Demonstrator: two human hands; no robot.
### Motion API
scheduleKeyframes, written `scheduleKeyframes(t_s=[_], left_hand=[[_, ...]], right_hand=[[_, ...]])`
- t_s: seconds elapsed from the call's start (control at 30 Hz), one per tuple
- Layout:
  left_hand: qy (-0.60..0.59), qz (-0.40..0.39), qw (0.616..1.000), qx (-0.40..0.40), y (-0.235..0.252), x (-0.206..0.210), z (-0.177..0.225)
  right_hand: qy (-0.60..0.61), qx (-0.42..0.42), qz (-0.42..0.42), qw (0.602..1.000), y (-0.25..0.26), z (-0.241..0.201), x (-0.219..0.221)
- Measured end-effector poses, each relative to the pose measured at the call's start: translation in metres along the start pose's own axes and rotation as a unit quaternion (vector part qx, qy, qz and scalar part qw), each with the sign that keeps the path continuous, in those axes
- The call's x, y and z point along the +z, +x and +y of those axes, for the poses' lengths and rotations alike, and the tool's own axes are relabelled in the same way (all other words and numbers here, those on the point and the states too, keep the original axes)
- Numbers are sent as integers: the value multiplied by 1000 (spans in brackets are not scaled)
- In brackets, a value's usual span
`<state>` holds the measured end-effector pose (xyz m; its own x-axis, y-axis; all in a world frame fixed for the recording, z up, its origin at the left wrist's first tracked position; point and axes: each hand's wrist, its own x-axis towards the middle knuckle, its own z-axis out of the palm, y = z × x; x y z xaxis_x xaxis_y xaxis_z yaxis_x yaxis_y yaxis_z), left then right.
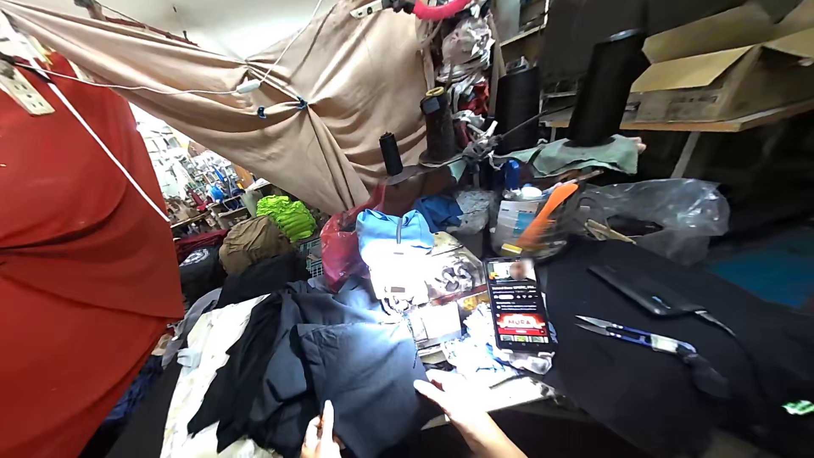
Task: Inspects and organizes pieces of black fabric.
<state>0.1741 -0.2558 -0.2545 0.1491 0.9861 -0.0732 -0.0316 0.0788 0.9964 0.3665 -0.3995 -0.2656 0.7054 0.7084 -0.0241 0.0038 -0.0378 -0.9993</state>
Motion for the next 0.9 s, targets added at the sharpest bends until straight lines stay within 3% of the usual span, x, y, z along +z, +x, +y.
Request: scheduleKeyframes(t_s=[0.13, 0.23, 0.37, 0.43, 0.5, 0.63, 0.7, 0.9], left_hand=[[15, 40, 999, 20, -3, 5, 3], [23, 41, 997, 56, -4, 8, -2], [25, 63, 990, 127, -9, 21, -5], [25, 44, 994, 94, -12, 23, 1], [41, -33, 999, -5, -15, 19, 15], [121, -224, 953, -164, -3, 4, 19], [140, -255, 945, -152, 2, -1, 14], [95, -248, 954, -136, 2, -3, 15]], right_hand=[[14, 29, 26, 999, -35, 4, 3], [-42, 63, 21, 997, -43, 0, -4], [-99, 31, 17, 994, -47, -2, -6], [-76, 22, 27, 997, -48, 0, -4], [-51, 23, 35, 998, -48, 5, -5], [-47, 60, 8, 997, -57, 0, -11], [-45, 66, 5, 997, -62, -4, -12], [6, 48, 15, 999, -65, -8, -5]])
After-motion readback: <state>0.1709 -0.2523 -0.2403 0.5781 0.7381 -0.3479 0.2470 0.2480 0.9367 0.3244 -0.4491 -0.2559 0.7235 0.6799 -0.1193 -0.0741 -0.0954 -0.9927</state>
